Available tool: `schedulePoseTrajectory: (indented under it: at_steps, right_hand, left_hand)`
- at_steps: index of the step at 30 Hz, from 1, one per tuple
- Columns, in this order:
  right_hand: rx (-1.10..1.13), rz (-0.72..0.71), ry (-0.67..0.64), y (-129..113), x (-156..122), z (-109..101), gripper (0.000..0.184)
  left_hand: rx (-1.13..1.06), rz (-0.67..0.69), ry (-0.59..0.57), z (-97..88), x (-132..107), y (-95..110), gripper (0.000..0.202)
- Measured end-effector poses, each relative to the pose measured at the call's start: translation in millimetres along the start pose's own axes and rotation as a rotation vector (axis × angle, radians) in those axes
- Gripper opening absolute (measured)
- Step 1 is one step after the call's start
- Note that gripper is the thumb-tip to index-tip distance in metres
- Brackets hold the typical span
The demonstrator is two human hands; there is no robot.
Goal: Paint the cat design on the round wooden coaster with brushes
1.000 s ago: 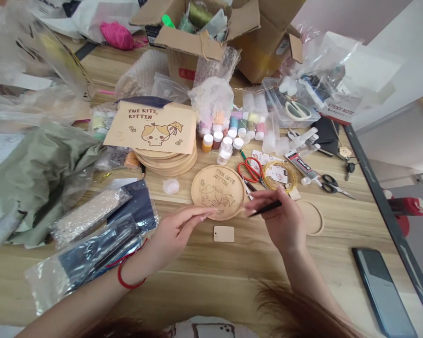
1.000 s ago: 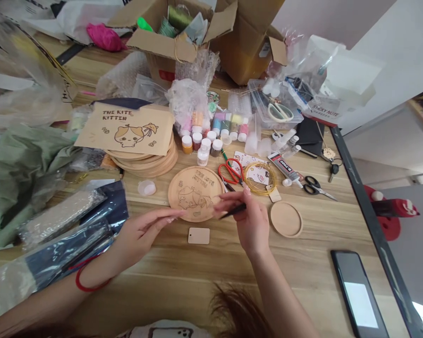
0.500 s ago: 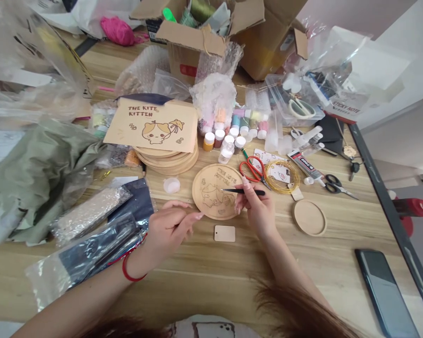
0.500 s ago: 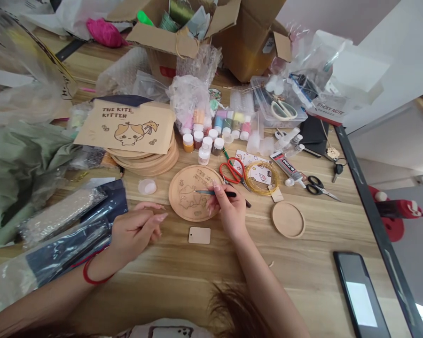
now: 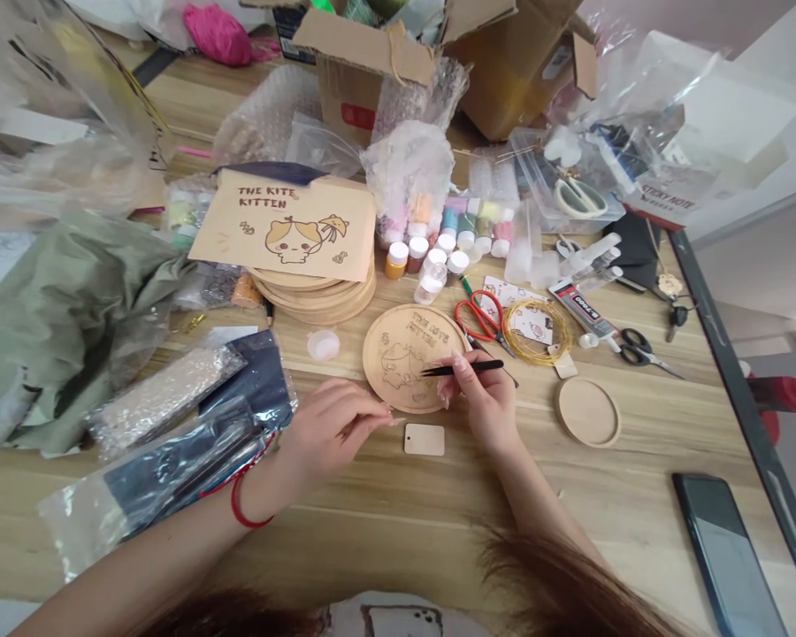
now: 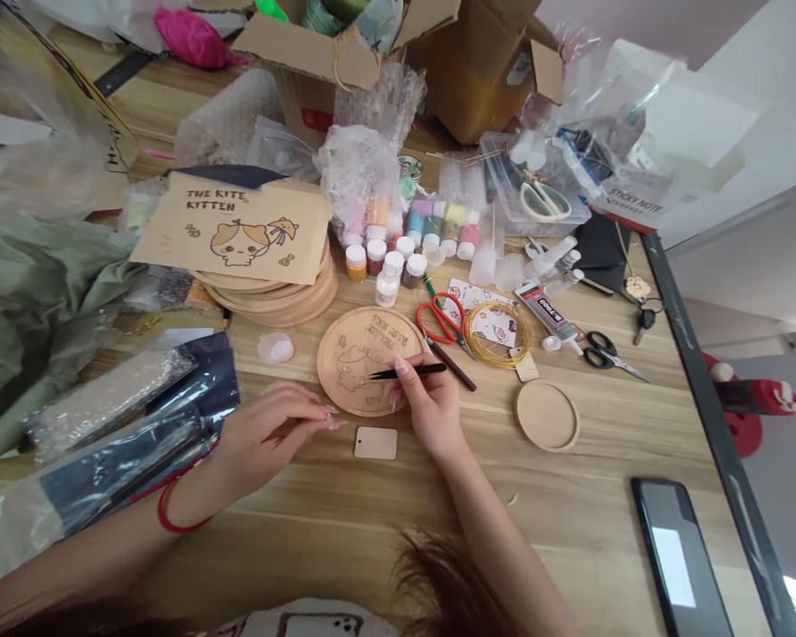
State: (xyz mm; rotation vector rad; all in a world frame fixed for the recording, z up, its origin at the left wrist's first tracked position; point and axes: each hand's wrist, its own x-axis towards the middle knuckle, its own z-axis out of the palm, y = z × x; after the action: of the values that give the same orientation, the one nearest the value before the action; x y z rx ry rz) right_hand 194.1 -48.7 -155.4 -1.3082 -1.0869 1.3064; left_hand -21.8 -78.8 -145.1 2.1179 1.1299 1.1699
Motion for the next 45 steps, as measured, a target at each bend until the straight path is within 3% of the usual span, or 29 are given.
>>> schedulePoseTrajectory:
  at_steps: [5,11,22,30,45]
  right_hand:
    - [-0.08,-0.016,-0.04,0.9,-3.1,3.5,0.033]
    - [-0.15,-0.055,-0.124,5.9,-5.8,1.3,0.027]
    - [-0.359,-0.191,-0.229,9.3,-5.0,-4.3,0.021]
    - [-0.374,-0.199,-0.234,9.6,-5.0,-4.4,0.023]
    - [-0.417,-0.386,-0.253,13.1,-5.1,-7.4,0.008]
  left_hand:
    - [0.011,-0.037,-0.001,1.1,-7.4,-4.2,0.045]
    - [-0.015,0.054,-0.124,0.2,-11.3,-10.5,0.06]
    - [-0.031,0.068,-0.174,-1.2,-8.3,-8.9,0.052]
    - [-0.004,0.058,-0.197,-0.6,-8.5,-8.8,0.048]
    - [-0.014,0.057,-0.22,0.7,-8.5,-10.7,0.04]
